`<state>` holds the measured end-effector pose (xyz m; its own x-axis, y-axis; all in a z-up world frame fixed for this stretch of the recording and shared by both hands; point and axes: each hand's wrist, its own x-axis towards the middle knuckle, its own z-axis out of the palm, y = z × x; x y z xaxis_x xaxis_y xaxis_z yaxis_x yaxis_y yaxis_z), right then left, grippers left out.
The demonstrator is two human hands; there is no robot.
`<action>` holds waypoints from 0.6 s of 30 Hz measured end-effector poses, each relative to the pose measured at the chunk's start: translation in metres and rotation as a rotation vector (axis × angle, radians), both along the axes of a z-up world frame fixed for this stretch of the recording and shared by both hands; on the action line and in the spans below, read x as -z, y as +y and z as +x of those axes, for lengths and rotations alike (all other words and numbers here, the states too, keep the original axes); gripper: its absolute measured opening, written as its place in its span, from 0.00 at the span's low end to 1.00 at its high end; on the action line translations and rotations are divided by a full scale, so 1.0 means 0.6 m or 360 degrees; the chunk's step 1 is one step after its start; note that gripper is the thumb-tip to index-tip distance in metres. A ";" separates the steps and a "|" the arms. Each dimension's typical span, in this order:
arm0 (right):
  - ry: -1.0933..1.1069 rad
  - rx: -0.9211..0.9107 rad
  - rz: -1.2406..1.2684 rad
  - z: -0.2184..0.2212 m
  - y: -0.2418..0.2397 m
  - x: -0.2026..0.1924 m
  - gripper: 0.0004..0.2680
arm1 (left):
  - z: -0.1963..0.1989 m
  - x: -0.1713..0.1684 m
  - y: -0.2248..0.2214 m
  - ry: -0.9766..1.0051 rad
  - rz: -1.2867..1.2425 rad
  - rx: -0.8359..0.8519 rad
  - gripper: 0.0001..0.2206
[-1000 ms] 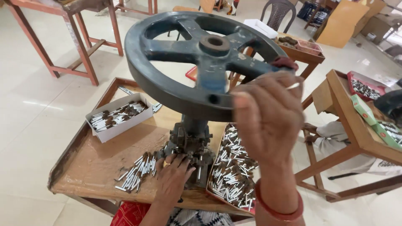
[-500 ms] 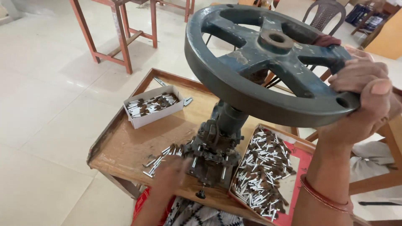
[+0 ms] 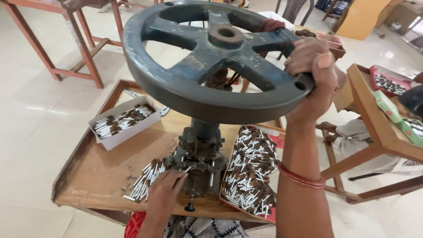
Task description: Using a manual hand-wheel press to assemble or form small plastic and metal components.
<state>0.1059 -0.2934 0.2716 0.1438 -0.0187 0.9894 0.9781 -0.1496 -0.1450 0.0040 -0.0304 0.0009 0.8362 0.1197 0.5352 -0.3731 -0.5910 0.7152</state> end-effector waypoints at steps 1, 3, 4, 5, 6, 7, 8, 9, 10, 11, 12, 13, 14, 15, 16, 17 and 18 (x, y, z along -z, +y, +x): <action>-0.0004 0.0011 0.0000 -0.004 0.002 -0.002 0.18 | 0.014 0.008 -0.016 -0.0004 0.0000 0.0011 0.07; 0.0042 -0.0019 0.0019 -0.010 0.010 -0.006 0.18 | 0.040 0.023 -0.046 0.0041 0.0305 0.0018 0.07; 0.0040 -0.0016 0.0021 -0.015 0.012 -0.007 0.18 | 0.043 0.022 -0.051 0.0038 0.0307 0.0021 0.07; 0.0069 -0.0016 0.0024 -0.018 0.013 -0.009 0.18 | 0.048 0.020 -0.054 0.0001 0.0309 0.0020 0.08; 0.0098 -0.0016 0.0026 -0.021 0.014 -0.010 0.17 | 0.053 0.019 -0.058 -0.0036 0.0311 0.0020 0.10; 0.0099 -0.0013 0.0031 -0.023 0.015 -0.010 0.17 | 0.048 0.009 -0.055 -0.0034 0.0316 0.0024 0.10; 0.0125 -0.0024 0.0039 -0.025 0.016 -0.009 0.18 | 0.042 -0.001 -0.051 0.0013 0.0280 0.0074 0.15; 0.0156 -0.0036 0.0050 -0.027 0.018 -0.008 0.18 | 0.036 -0.010 -0.047 0.0065 0.0245 0.0125 0.21; 0.0162 -0.0032 0.0057 -0.025 0.018 -0.006 0.18 | 0.033 -0.015 -0.040 0.0071 0.0252 0.0129 0.21; 0.0151 -0.0038 0.0075 -0.024 0.019 -0.006 0.19 | 0.030 -0.019 -0.034 -0.0069 0.0431 0.0119 0.25; 0.0139 -0.0044 0.0092 -0.023 0.021 -0.005 0.19 | 0.027 -0.023 -0.027 -0.0211 0.0610 0.0111 0.29; 0.0144 -0.0044 0.0092 -0.024 0.020 -0.005 0.19 | 0.027 -0.015 -0.025 -0.0206 0.0609 0.0111 0.29; 0.0136 -0.0019 0.0089 -0.025 0.021 -0.004 0.18 | 0.026 -0.007 -0.022 -0.0108 0.0723 0.0107 0.29; 0.0122 0.0005 0.0083 -0.026 0.022 -0.006 0.18 | 0.027 0.000 -0.020 -0.0016 0.0832 0.0098 0.30; 0.0119 0.0004 0.0078 -0.029 0.023 -0.006 0.18 | 0.024 0.011 -0.018 -0.0019 0.0827 0.0096 0.30; 0.0117 0.0040 0.0054 -0.032 0.022 -0.007 0.18 | 0.024 0.021 -0.017 -0.0057 0.0848 0.0076 0.28; 0.0115 0.0077 0.0031 -0.036 0.022 -0.009 0.19 | 0.024 0.030 -0.016 -0.0095 0.0869 0.0056 0.26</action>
